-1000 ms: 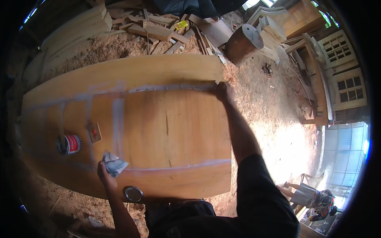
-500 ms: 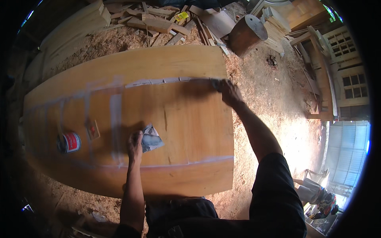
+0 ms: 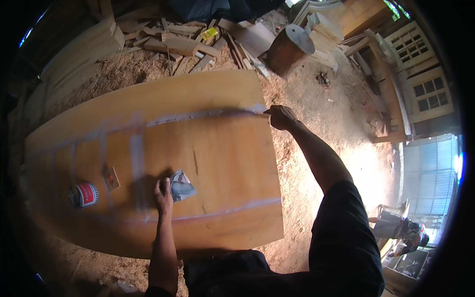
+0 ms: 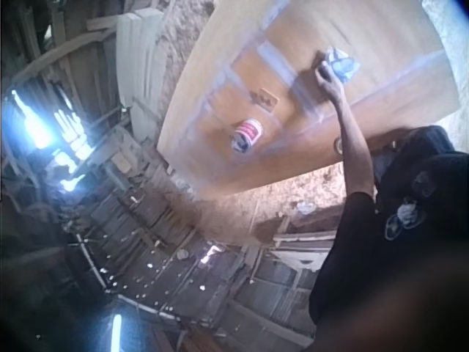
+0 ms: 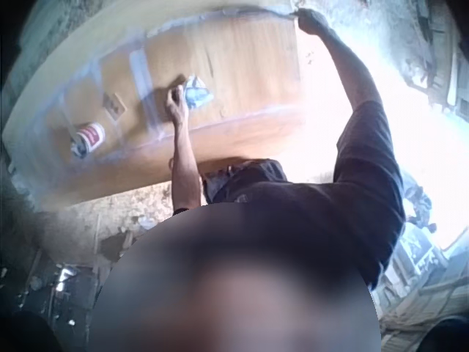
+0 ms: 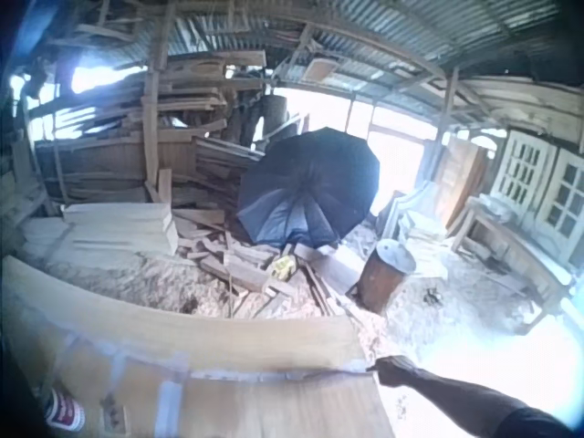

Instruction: The person applies a white filler to a large wooden board using a putty knife, spreading it in parallel strips across the surface. The person repeatedly scoops filler from a can and smooths it into the wood grain, working across the board in a systematic pattern.

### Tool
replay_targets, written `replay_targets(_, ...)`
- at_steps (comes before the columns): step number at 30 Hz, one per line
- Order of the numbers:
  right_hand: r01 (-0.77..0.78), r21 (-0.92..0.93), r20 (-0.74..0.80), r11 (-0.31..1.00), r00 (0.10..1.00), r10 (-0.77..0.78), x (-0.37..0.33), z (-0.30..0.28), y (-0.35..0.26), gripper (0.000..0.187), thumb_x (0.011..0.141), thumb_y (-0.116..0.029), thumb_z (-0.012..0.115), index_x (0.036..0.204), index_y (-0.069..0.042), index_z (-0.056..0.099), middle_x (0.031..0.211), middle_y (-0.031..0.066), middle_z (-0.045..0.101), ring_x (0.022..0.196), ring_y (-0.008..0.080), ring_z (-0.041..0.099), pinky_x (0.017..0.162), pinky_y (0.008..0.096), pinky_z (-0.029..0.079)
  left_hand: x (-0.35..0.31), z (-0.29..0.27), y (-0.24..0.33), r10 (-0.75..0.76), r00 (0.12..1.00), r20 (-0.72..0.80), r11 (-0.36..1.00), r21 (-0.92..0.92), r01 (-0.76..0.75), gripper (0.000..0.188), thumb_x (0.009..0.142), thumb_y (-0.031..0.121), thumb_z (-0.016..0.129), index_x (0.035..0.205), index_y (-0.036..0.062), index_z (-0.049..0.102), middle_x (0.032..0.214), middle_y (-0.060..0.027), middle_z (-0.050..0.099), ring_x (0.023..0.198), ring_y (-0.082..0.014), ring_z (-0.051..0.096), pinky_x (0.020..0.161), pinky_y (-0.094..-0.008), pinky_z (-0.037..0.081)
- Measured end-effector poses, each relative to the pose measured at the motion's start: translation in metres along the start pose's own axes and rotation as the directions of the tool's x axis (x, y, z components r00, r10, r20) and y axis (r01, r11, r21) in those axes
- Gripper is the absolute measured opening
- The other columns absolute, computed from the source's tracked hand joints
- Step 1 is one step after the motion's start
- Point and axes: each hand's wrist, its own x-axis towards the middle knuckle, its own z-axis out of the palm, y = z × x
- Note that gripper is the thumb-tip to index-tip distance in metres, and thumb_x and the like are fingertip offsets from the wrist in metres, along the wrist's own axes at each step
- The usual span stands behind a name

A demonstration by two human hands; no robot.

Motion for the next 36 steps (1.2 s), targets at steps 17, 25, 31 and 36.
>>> replay_targets(17, 0.104, -0.085, -0.291, 0.991, 0.949, -0.125, -0.002, 0.029, 0.001, 0.045, 0.084, 0.003, 0.051, 0.116, -0.018, 0.074, 0.114, 0.0096, 0.069, 0.105, 0.0349, 0.066, 0.086, 0.0480, 0.054, -0.001, -0.001, -0.004, 0.068, 0.998, 0.010, 0.997, -0.020, -0.068, 0.028, 0.104, 0.027, 0.064, 0.093, 0.0009, 0.062, 0.082, 0.0029, 0.061, 0.078, -0.0071, 0.053, 0.075, -0.0264, 0.047)
replay_targets(25, 0.013, 0.061, -0.352, 0.998, 0.936, 0.010, 0.009, 0.000, 0.013, 0.046, 0.076, -0.002, 0.057, 0.116, -0.014, 0.075, 0.119, 0.0127, 0.071, 0.108, 0.0381, 0.066, 0.093, 0.0496, 0.053, 0.002, -0.001, 0.001, 0.077, 0.997, 0.006, 0.996, 0.054, -0.077, 0.029, 0.101, 0.029, 0.068, 0.094, 0.0011, 0.064, 0.081, 0.0024, 0.060, 0.077, -0.0071, 0.052, 0.074, -0.0259, 0.046)
replay_targets(31, -0.160, 0.197, -0.239, 0.967, 0.949, 0.205, 0.040, 0.022, -0.073, 0.032, 0.089, -0.034, 0.060, 0.094, -0.008, 0.077, 0.101, 0.0198, 0.074, 0.095, 0.0416, 0.072, 0.085, 0.0515, 0.057, -0.001, 0.000, -0.001, 0.031, 0.999, 0.025, 0.999, -0.009, -0.031, 0.028, 0.101, 0.029, 0.067, 0.096, 0.0019, 0.065, 0.083, 0.0031, 0.063, 0.080, -0.0069, 0.056, 0.076, -0.0261, 0.048)
replay_targets(36, -0.147, 0.255, -0.161, 0.956, 0.968, 0.191, 0.058, 0.031, -0.126, 0.040, 0.092, -0.036, 0.057, 0.097, -0.001, 0.075, 0.101, 0.0280, 0.072, 0.096, 0.0456, 0.071, 0.086, 0.0542, 0.055, -0.002, -0.001, -0.002, 0.066, 0.998, 0.012, 0.994, 0.084, -0.067, 0.028, 0.101, 0.030, 0.068, 0.094, 0.0022, 0.065, 0.081, 0.0014, 0.063, 0.077, -0.0075, 0.055, 0.075, -0.0273, 0.048)
